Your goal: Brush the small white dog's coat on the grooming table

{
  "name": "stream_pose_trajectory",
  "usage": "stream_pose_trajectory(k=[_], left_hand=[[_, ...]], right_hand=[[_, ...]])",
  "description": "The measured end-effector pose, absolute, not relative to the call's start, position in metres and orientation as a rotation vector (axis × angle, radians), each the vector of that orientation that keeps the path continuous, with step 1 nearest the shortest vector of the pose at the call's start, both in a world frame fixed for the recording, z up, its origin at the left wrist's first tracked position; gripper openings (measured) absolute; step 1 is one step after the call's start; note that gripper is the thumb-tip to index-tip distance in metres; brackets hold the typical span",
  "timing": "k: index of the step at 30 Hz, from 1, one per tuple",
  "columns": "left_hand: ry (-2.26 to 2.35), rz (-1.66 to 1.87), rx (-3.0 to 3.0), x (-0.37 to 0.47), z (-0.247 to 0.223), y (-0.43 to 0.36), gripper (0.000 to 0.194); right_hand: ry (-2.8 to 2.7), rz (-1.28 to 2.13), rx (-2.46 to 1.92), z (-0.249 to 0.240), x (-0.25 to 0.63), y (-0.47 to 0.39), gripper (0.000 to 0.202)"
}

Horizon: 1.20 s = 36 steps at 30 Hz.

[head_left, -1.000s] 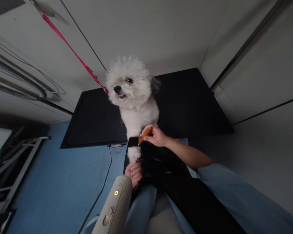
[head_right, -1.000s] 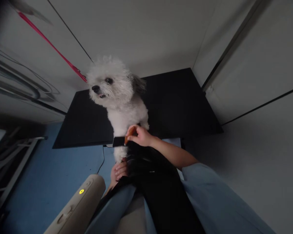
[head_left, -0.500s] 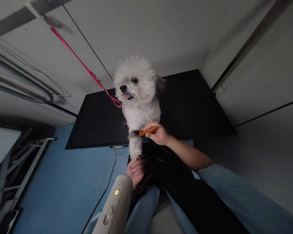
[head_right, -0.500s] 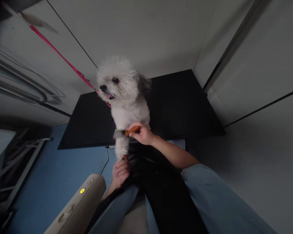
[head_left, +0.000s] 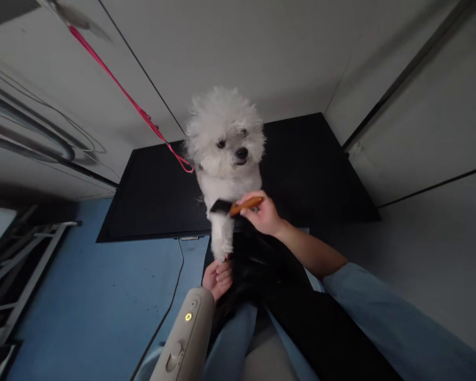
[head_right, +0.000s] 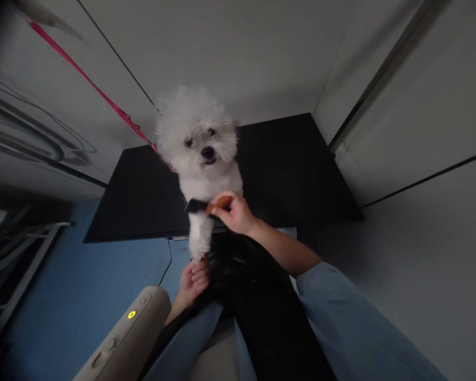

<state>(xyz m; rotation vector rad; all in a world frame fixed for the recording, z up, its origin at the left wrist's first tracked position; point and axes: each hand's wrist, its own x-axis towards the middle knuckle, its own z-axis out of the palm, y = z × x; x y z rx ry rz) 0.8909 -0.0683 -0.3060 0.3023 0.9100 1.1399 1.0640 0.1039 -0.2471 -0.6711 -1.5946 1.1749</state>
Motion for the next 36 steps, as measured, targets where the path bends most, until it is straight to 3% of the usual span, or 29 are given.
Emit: stream_pose_trajectory(k=[3,7,11,15,19,21,23,28,31,36], left_hand=[[0.846,1.114,0.155,0.89,-0.307,-0.068,0.016],[0.752,1.06,-0.005,0.889,-0.312,-0.069,0.015],[0.686,1.013,-0.05,0.887,-0.316,-0.07,0.024],[0.65,1.007,-0.04,0.885,-0.319,-0.069,0.021],[0.599,0.956,-0.013,0.886,-0.323,-0.065,0.026],[0.599,0.975,0.017,0.888,-0.323,-0.062,0.027],[0.618,0.975,0.092,0.891,-0.323,-0.058,0.029],[0.82,1.042,0.459,0.9,-0.321,-0.047,0.049],[1.056,1.12,0.779,0.904,-0.318,-0.04,0.06],[1.33,1.167,1.062,0.905,-0.312,-0.035,0.049]], right_hand=[[-1.756,1.411,-0.621,-0.245,1.066,0.1,0.024],[-1.604,1.196,-0.773,-0.242,1.07,0.094,0.022],[-1.805,1.384,-0.701,-0.241,1.073,0.082,0.019],[-1.636,1.158,-0.836,-0.241,1.076,0.076,0.021],[-1.807,1.288,-0.771,-0.244,1.079,0.076,0.02],[-1.664,1.133,-0.873,-0.246,1.08,0.077,0.021],[-1.55,0.972,-0.883,-0.248,1.081,0.077,0.021],[-1.702,1.189,-0.796,-0.243,1.085,0.079,0.017],[-1.533,0.995,-0.939,-0.236,1.088,0.081,0.019],[-1.798,1.231,-0.897,-0.227,1.094,0.078,0.02]])
